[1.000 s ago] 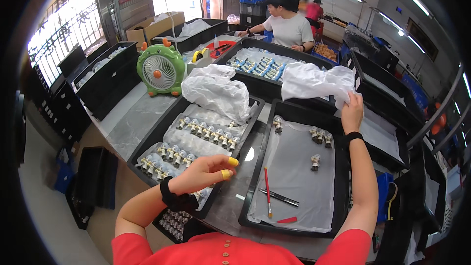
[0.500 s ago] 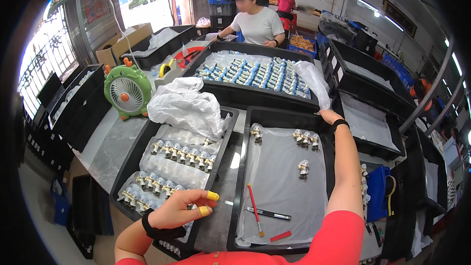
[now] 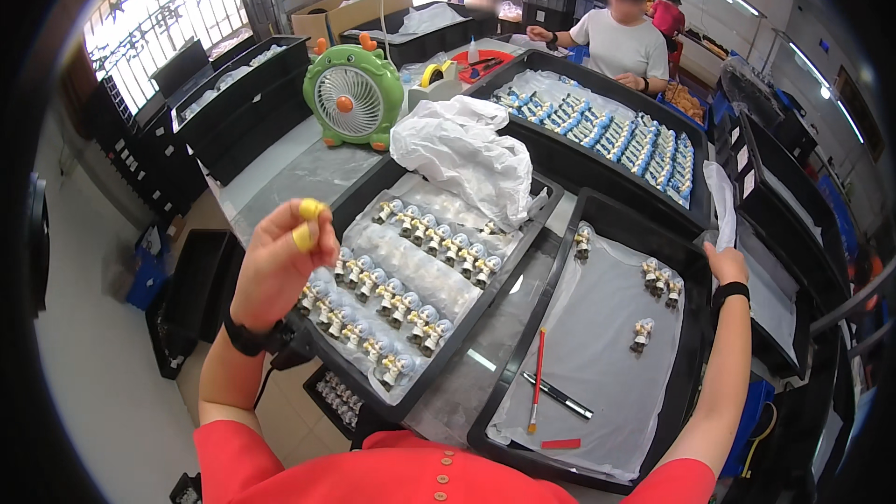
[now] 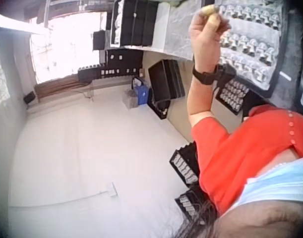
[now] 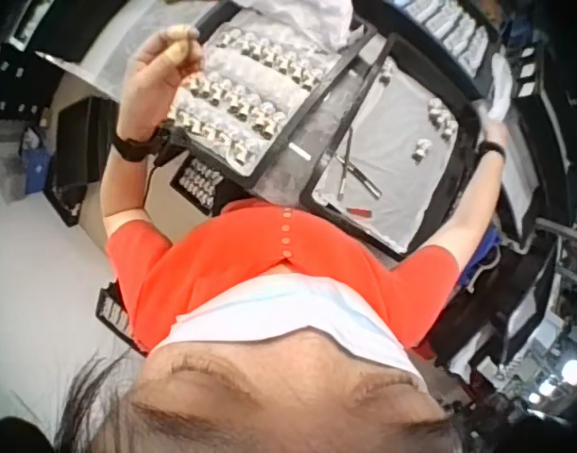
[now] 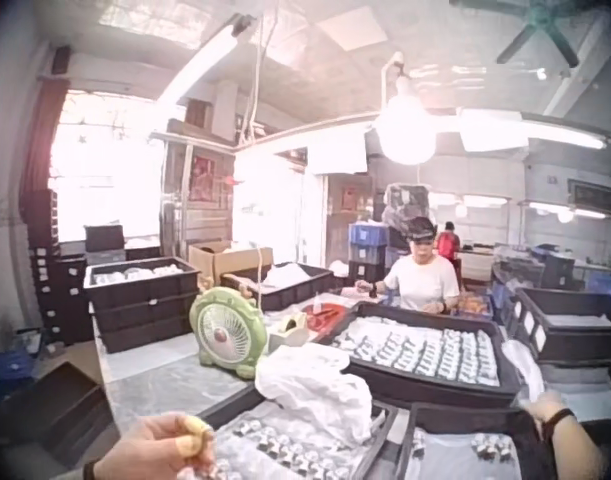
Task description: The person unpacks small figurines from a plastic bag and places them into a black tray. They then pick up individual figurines, rotate them to inspect details, and place them back into the tray. The person repeats this process with several figurines throughout the clip.
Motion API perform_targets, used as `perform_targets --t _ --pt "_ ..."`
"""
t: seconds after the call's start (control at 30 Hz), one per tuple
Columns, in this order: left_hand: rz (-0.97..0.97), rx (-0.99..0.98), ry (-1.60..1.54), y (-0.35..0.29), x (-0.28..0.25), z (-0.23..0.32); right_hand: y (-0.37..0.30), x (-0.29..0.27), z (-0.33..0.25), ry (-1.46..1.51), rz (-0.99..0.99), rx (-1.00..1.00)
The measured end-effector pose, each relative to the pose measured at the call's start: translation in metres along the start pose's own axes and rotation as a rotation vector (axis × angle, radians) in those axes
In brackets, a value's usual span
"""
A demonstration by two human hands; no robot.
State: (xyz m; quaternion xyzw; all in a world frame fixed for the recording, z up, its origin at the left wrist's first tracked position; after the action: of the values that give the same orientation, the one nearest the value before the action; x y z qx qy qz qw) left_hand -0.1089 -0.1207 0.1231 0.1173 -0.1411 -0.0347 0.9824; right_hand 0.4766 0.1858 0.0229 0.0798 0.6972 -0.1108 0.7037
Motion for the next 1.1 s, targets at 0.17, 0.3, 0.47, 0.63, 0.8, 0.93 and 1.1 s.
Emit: perform_targets --t 0.17,0.3,0.47,0.63,0.8,0.93,1.1 --pt "-0.13 -0.034 0.678 0.091 -0.01 -0.033 -0.065 -0.034 -0.049 0.193 0.13 -0.339" --pt "-0.487 -0.141 1.375 0.138 -0.003 -0.13 -0.143 -0.031 -0.117 0.479 -0.112 -0.597" --pt "-0.533 -0.287 1.487 0.161 0.008 -0.203 -0.232 -0.025 -0.152 0.608 -0.259 -0.787" --pt "-0.452 -0.218 1.559 0.182 0.018 -0.221 -0.257 -0.01 -0.15 0.666 -0.259 -0.834" --pt "-0.443 -0.15 1.502 0.179 0.015 -0.222 -0.252 -0.001 -0.147 0.601 -0.214 -0.894" --pt "-0.447 -0.127 1.517 0.171 0.023 -0.213 -0.247 0.008 -0.145 0.625 -0.256 -0.892" --pt "-0.607 -0.165 1.62 0.158 0.033 -0.231 -0.237 0.016 -0.138 0.595 -0.272 -0.85"
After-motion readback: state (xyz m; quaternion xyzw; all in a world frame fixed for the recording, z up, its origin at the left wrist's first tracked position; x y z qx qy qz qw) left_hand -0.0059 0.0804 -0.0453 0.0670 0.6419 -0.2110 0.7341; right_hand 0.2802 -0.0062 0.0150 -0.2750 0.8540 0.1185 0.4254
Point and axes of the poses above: each hand's wrist, its own y-axis towards the middle knuckle, its own x-axis out of the palm, z = x × y, the point moved 8 cm from there along y, towards the middle knuckle, and after that the axes turned 5 degrees about -z, right-handed, at the moved point
